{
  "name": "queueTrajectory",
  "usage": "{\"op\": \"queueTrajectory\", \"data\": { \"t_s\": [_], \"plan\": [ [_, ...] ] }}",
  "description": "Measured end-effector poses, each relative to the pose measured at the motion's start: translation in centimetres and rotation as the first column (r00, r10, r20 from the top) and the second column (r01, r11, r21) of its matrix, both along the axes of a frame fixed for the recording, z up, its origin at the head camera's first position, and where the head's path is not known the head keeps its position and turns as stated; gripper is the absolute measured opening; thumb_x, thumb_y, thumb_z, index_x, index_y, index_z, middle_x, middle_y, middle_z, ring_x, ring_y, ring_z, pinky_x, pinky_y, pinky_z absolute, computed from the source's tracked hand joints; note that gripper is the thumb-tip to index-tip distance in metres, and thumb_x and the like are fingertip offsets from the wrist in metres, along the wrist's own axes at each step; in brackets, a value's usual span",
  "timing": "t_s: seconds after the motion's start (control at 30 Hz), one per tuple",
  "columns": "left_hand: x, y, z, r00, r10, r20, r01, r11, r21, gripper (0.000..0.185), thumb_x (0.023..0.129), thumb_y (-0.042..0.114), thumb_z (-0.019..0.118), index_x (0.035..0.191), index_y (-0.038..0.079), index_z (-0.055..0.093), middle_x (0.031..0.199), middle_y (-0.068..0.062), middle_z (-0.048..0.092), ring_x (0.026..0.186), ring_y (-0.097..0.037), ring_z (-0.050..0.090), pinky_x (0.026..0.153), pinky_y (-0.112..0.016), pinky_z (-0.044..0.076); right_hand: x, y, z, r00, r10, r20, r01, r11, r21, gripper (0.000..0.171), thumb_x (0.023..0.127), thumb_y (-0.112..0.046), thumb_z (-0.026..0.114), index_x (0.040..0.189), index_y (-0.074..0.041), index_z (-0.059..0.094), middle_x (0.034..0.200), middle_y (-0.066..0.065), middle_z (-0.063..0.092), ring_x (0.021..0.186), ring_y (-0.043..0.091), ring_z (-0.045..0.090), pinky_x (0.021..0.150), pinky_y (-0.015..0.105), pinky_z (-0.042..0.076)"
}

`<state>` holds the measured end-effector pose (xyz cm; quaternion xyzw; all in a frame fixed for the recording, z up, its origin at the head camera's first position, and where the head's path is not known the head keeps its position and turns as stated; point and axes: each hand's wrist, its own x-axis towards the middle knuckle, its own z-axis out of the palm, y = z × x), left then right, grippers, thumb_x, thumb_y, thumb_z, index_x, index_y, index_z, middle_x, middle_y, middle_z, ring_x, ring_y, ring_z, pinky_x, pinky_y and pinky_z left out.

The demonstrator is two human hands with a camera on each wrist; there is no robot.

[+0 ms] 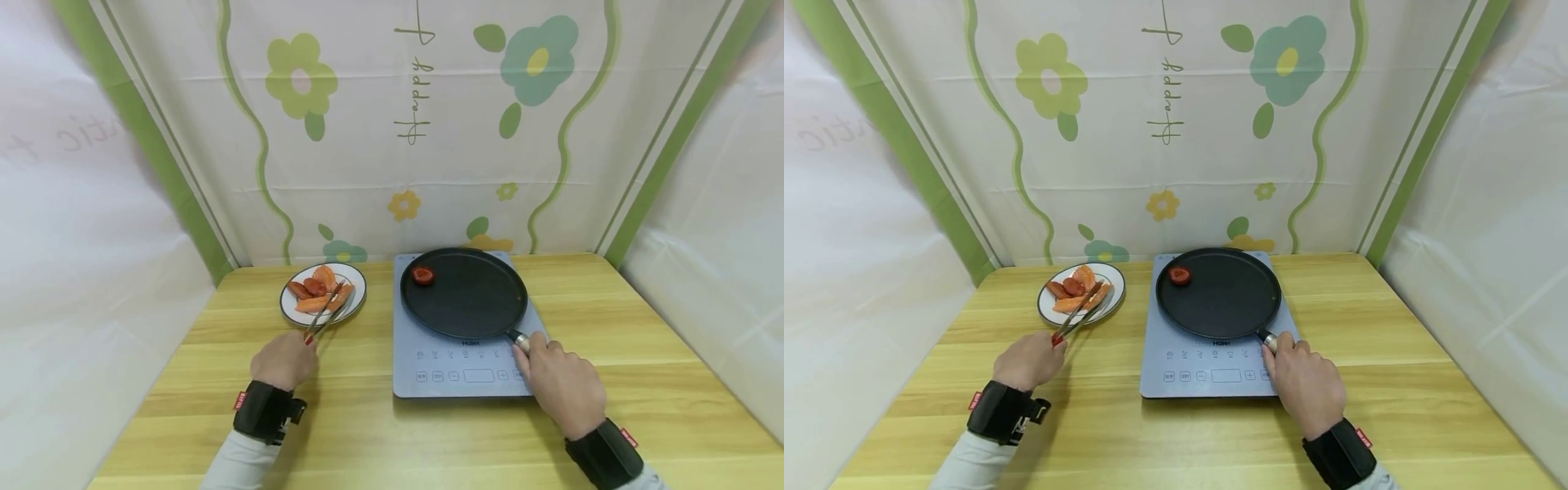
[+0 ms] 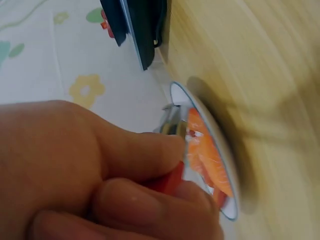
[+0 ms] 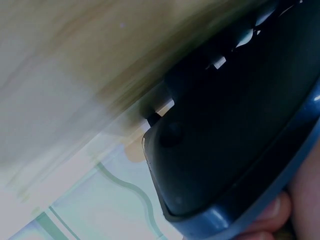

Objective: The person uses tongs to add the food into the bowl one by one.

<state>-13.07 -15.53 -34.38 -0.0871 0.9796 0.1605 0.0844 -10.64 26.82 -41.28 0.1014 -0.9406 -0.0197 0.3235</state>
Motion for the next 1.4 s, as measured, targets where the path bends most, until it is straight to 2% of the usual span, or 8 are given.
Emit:
{"op": "queueTrajectory", "data": {
  "t_s": [0.17, 0.33, 0.53, 0.73, 0.87, 1.0, 1.27, 1.4],
  "plan": [
    [-0.1, 0.8, 0.5, 0.999, 0.008, 0.041, -0.007, 1.000, -0.022, 0.036, 0.107, 0.028, 0.051, 0.082, 0.007, 0.065, 0.076, -0.010, 0.061, 0.066, -0.025, 0.057, 0.057, -0.035, 0.040, 0.0, 0.0, 0.1, 1.000, -0.017, 0.026, 0.017, 1.000, -0.007, 0.047, 0.093, -0.034, 0.077, 0.079, -0.005, 0.043, 0.058, 0.003, 0.033, 0.041, 0.015, 0.030, 0.039, 0.028, 0.019],
    [-0.3, 1.2, 0.2, 0.996, 0.048, 0.079, -0.047, 0.999, -0.013, 0.045, 0.109, 0.032, 0.045, 0.077, 0.007, 0.064, 0.074, -0.010, 0.058, 0.066, -0.024, 0.055, 0.060, -0.035, 0.039, -0.1, 0.0, 0.1, 0.999, -0.027, 0.041, 0.028, 1.000, -0.009, 0.046, 0.094, -0.035, 0.077, 0.080, -0.005, 0.044, 0.058, 0.003, 0.034, 0.041, 0.015, 0.031, 0.039, 0.028, 0.020],
    [-0.7, 1.7, -0.2, 0.995, 0.053, 0.090, -0.050, 0.998, -0.034, 0.051, 0.111, 0.038, 0.042, 0.077, 0.006, 0.063, 0.074, -0.011, 0.057, 0.066, -0.025, 0.055, 0.060, -0.034, 0.039, -0.2, 0.0, 0.2, 1.000, -0.001, -0.026, 0.001, 1.000, 0.006, 0.047, 0.091, -0.034, 0.077, 0.079, -0.005, 0.042, 0.058, 0.002, 0.032, 0.040, 0.015, 0.029, 0.039, 0.028, 0.019],
    [-1.1, 1.0, -1.2, 1.000, 0.005, 0.027, -0.005, 1.000, -0.004, 0.041, 0.112, 0.034, 0.045, 0.092, 0.004, 0.065, 0.081, -0.014, 0.061, 0.070, -0.029, 0.059, 0.058, -0.038, 0.041, -0.1, 0.1, 0.2, 1.000, -0.020, 0.011, 0.020, 1.000, -0.005, 0.047, 0.092, -0.034, 0.078, 0.079, -0.005, 0.043, 0.058, 0.003, 0.033, 0.041, 0.016, 0.030, 0.039, 0.028, 0.019],
    [-1.0, 0.1, -1.7, 1.000, -0.021, -0.021, 0.022, 1.000, 0.009, 0.039, 0.112, 0.033, 0.048, 0.085, 0.007, 0.061, 0.077, -0.011, 0.058, 0.068, -0.027, 0.057, 0.056, -0.037, 0.039, -0.1, 0.1, 0.2, 0.999, -0.031, 0.043, 0.031, 0.999, -0.012, 0.047, 0.094, -0.035, 0.077, 0.080, -0.005, 0.044, 0.058, 0.003, 0.034, 0.041, 0.016, 0.031, 0.040, 0.028, 0.019],
    [-0.8, -0.6, -1.7, 0.996, -0.058, -0.066, 0.057, 0.998, -0.019, 0.041, 0.111, 0.033, 0.050, 0.078, 0.010, 0.058, 0.072, -0.009, 0.054, 0.065, -0.024, 0.054, 0.054, -0.037, 0.038, 0.0, 0.1, 0.0, 0.999, -0.030, 0.045, 0.030, 1.000, -0.008, 0.047, 0.093, -0.035, 0.078, 0.080, -0.005, 0.044, 0.059, 0.002, 0.032, 0.041, 0.016, 0.030, 0.040, 0.028, 0.019],
    [-0.4, -1.9, -2.3, 0.988, -0.089, -0.129, 0.085, 0.996, -0.041, 0.038, 0.110, 0.036, 0.052, 0.083, 0.011, 0.061, 0.076, -0.008, 0.058, 0.069, -0.025, 0.055, 0.056, -0.039, 0.040, 0.1, 0.1, 0.0, 1.000, -0.007, -0.010, 0.007, 1.000, 0.005, 0.048, 0.090, -0.034, 0.080, 0.080, -0.005, 0.044, 0.058, 0.001, 0.031, 0.041, 0.014, 0.028, 0.040, 0.028, 0.018],
    [-0.2, -2.6, -2.5, 0.985, -0.100, -0.138, 0.094, 0.994, -0.052, 0.041, 0.110, 0.037, 0.052, 0.081, 0.010, 0.060, 0.074, -0.008, 0.057, 0.067, -0.024, 0.055, 0.055, -0.038, 0.041, 0.2, 0.0, 0.0, 1.000, -0.014, 0.002, 0.014, 1.000, 0.003, 0.048, 0.090, -0.035, 0.080, 0.080, -0.005, 0.044, 0.058, 0.002, 0.032, 0.041, 0.014, 0.029, 0.040, 0.028, 0.018]
  ]
}}
